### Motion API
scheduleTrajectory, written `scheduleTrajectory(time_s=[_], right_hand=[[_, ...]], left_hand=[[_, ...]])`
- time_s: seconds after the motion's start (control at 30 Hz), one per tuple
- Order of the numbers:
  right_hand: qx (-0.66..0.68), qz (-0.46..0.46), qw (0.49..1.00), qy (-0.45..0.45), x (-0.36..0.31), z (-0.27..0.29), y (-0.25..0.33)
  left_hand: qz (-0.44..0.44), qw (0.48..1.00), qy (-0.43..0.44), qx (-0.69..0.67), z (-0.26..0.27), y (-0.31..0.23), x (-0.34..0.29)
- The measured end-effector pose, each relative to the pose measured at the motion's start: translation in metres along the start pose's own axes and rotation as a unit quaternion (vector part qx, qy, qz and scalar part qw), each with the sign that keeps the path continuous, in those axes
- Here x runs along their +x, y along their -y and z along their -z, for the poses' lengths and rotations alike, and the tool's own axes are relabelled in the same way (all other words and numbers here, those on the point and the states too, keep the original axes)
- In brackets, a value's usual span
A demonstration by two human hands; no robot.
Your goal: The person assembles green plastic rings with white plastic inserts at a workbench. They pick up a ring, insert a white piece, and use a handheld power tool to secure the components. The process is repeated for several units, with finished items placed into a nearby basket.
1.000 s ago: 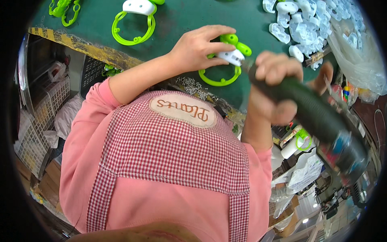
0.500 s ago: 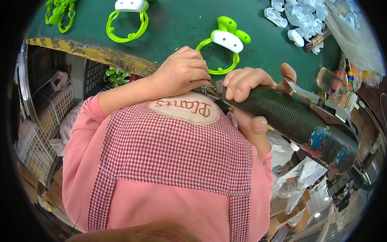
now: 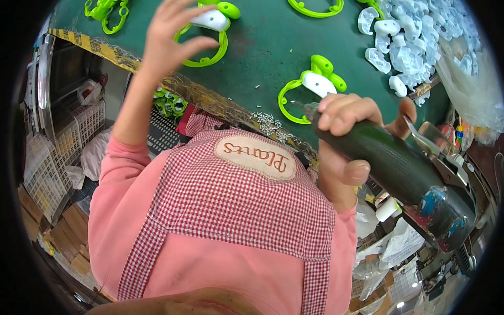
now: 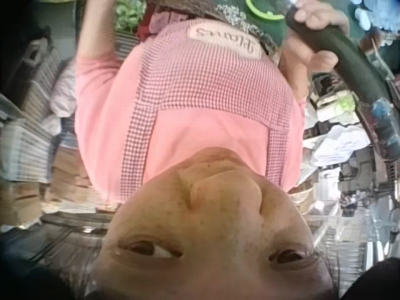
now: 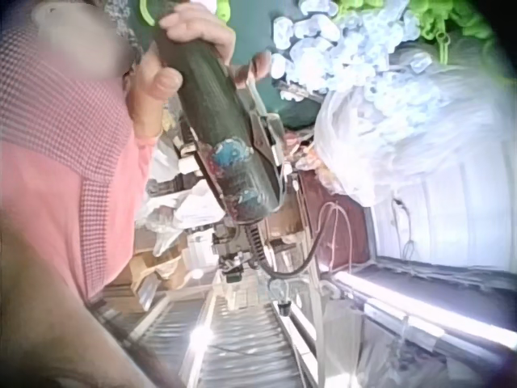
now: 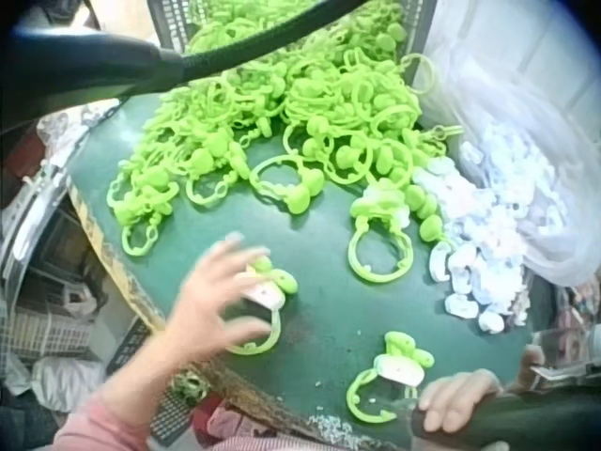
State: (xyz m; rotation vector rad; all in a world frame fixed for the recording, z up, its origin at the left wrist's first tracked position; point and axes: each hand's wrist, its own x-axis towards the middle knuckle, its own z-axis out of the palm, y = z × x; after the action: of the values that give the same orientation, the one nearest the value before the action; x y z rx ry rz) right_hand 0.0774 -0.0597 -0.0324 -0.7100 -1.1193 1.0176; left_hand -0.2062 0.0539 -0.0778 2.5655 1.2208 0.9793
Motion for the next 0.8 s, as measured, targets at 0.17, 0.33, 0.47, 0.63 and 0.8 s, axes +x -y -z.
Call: scheduleTrajectory(time_s=[0.17, 0.33, 0.47, 0.63, 0.8], right_hand=[[-0.017, 0.021, 0.999, 0.019, 0.015, 0.014, -0.004], [-0.066, 0.041, 0.997, -0.007, 0.026, -0.001, -0.014], [-0.101, -0.001, 0.995, -0.006, 0.022, -0.006, -0.01], [-0.144, -0.02, 0.989, 0.03, 0.026, -0.011, -0.02], [-0.09, -0.005, 0.991, 0.098, 0.016, 0.006, -0.045]], left_hand=[[0.04, 0.985, 0.002, -0.169, -0.041, 0.014, -0.01], [0.044, 0.976, 0.047, -0.209, -0.086, -0.078, -0.002], [0.053, 0.97, 0.038, -0.235, -0.094, -0.083, -0.003], [0.052, 0.968, 0.032, -0.244, -0.099, -0.079, -0.007], [0.061, 0.961, 0.031, -0.267, -0.101, -0.081, -0.006]])
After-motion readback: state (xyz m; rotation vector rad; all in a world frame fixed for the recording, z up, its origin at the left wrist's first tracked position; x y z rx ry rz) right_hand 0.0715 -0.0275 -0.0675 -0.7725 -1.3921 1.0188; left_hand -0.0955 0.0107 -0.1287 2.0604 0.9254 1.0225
